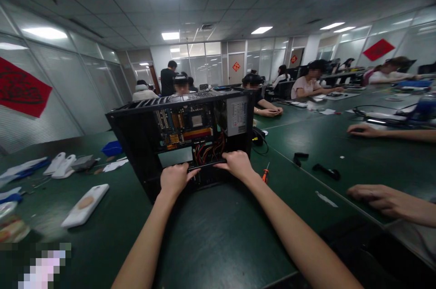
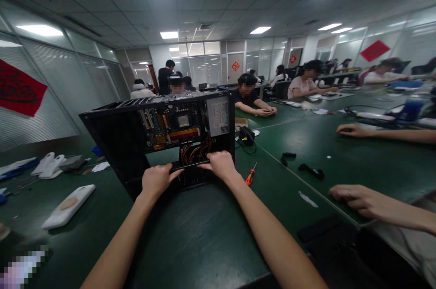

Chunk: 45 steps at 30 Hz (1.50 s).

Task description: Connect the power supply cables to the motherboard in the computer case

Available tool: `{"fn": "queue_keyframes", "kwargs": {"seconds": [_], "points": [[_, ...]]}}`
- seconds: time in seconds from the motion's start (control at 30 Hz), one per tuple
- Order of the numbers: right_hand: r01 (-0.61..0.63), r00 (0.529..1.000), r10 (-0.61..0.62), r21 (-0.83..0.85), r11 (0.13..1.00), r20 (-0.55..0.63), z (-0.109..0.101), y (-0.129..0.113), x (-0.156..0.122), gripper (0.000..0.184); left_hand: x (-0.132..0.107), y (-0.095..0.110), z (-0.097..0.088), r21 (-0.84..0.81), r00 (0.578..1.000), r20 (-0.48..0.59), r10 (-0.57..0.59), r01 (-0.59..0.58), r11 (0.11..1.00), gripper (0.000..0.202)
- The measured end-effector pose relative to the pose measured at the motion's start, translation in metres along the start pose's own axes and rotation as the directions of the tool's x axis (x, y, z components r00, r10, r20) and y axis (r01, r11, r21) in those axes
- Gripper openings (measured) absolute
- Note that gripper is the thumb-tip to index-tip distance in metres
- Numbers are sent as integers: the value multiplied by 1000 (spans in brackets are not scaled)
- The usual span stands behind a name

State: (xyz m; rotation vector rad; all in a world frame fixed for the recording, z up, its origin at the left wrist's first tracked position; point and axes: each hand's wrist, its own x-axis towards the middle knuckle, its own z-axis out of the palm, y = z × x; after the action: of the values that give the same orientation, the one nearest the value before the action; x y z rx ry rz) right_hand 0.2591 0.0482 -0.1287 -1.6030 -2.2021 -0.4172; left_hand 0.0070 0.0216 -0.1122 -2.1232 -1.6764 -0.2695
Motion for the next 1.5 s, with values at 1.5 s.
{"fn": "queue_keyframes", "kwargs": {"seconds": [1.5], "points": [[-122, 985, 124, -24, 992, 116, -40, -66, -30, 45, 38, -34, 4, -531, 827, 13, -562, 482, 697, 73]]}}
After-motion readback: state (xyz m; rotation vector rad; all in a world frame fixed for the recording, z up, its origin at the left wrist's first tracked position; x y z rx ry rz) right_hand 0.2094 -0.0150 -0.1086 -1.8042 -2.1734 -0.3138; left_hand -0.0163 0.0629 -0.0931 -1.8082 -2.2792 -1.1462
